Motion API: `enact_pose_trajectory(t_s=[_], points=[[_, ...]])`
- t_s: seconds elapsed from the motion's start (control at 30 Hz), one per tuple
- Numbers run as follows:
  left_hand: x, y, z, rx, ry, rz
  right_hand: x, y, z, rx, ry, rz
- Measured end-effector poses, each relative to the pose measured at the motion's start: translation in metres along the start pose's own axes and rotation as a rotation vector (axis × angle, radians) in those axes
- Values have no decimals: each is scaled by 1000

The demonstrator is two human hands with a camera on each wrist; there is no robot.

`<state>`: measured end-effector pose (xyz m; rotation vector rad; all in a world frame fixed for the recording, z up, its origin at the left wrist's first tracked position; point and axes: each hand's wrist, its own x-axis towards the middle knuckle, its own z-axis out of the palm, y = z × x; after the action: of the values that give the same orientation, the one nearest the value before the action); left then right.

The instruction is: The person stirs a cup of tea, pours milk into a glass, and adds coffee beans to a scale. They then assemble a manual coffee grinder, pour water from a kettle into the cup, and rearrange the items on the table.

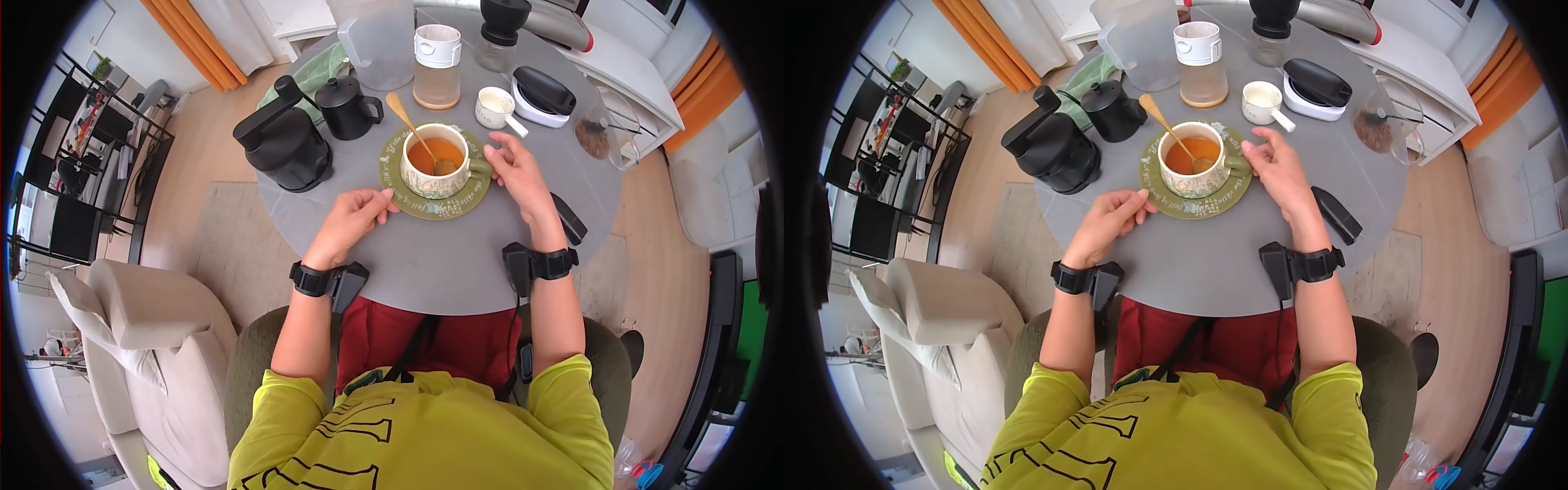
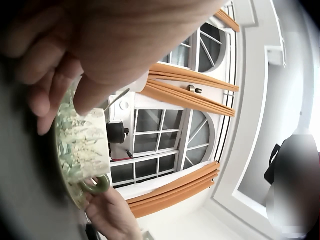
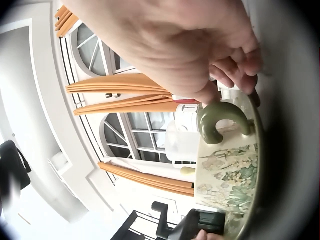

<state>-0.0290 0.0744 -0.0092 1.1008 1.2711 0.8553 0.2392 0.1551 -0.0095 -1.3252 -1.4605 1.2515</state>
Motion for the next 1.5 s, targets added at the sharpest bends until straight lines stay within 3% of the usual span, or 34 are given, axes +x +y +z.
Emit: enact_pose_trajectory(t_s=[0.07, 0.13, 0.2, 0.27, 0.37, 0.57, 0.8, 0.9, 0.97, 1.07, 1.23, 1.5], points=[[7, 3, -10, 250, -26, 101, 5, -1, -2, -102, -9, -35], [15, 28, -22, 359, 111, 184, 11, -6, -7, -205, -25, -69], [28, 49, -25, 270, 268, 346, 14, -10, -9, -310, -44, -102], [37, 71, -18, 202, 265, 434, 17, -14, -9, -512, 12, -157], [60, 71, -8, 257, 330, 490, 19, -3, -5, -466, 4, -163], [85, 58, 1, 226, 311, 448, 13, -8, -11, -300, -12, -102], [67, 54, -6, 293, 320, 451, -5, -23, -21, -313, 65, -123], [54, 51, -7, 286, 388, 442, -33, -25, -21, -56, 79, -136], [47, 51, -1, 276, 416, 446, -49, -14, -20, 246, 96, -54], [49, 47, 6, 215, 453, 485, -62, 5, -18, 396, 69, 0], [52, 56, 18, 187, 456, 481, -68, 8, -14, 384, 15, 2], [42, 63, 27, 383, 499, 591, -69, 13, -16, 335, -44, 35]])
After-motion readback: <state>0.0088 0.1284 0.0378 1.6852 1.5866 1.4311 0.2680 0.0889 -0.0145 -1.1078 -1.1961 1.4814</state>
